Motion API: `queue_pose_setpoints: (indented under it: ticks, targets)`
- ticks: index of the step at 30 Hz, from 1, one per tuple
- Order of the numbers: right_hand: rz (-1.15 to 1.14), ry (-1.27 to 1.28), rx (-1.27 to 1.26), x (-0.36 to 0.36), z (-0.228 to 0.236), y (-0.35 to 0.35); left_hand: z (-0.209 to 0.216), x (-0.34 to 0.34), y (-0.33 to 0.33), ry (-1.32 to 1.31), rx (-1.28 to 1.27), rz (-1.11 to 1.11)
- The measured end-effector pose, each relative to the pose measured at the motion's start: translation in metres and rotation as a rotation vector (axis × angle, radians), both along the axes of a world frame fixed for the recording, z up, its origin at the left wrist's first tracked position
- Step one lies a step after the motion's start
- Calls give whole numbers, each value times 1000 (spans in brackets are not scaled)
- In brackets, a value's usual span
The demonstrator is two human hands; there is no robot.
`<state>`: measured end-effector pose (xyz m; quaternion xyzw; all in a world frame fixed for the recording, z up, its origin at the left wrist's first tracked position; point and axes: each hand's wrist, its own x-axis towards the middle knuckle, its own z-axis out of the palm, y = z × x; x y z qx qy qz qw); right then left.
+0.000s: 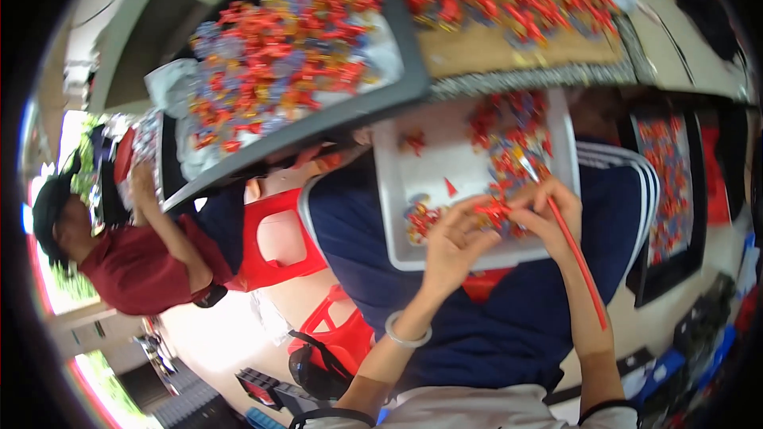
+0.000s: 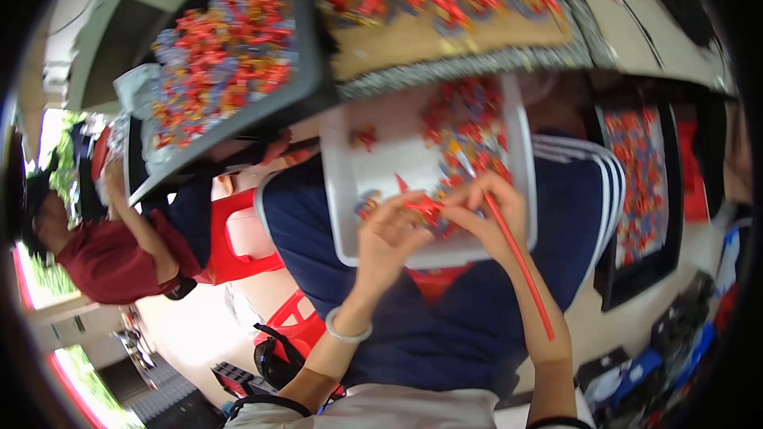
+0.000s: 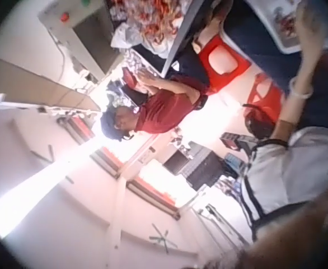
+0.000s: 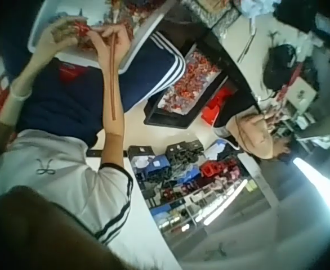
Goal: The person paints small plastic toy figures with a paint brush, using paint from a paint tray.
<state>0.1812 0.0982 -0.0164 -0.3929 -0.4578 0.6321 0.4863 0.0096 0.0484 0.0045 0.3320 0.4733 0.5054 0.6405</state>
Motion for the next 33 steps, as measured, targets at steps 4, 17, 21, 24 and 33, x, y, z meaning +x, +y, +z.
queue_pose_setpoints:
  ticks: [4, 17, 21, 24, 33]
  targets:
    - [20, 6, -23, -2, 5, -2, -1, -3, -3, 25, 48, -15]
    - [-69, 6, 56, 10, 11, 4, 153, -76, 37, 835, 1179, 1024]
    - [-160, -19, 110, 13, 17, 9, 173, -109, 58, 1269, 921, 904]
    - [-261, -10, 100, 20, 20, 21, 134, -59, 30, 1101, 972, 827]
    - [-285, 203, 8, 47, 10, 21, -91, -9, 112, 1151, 486, 26]
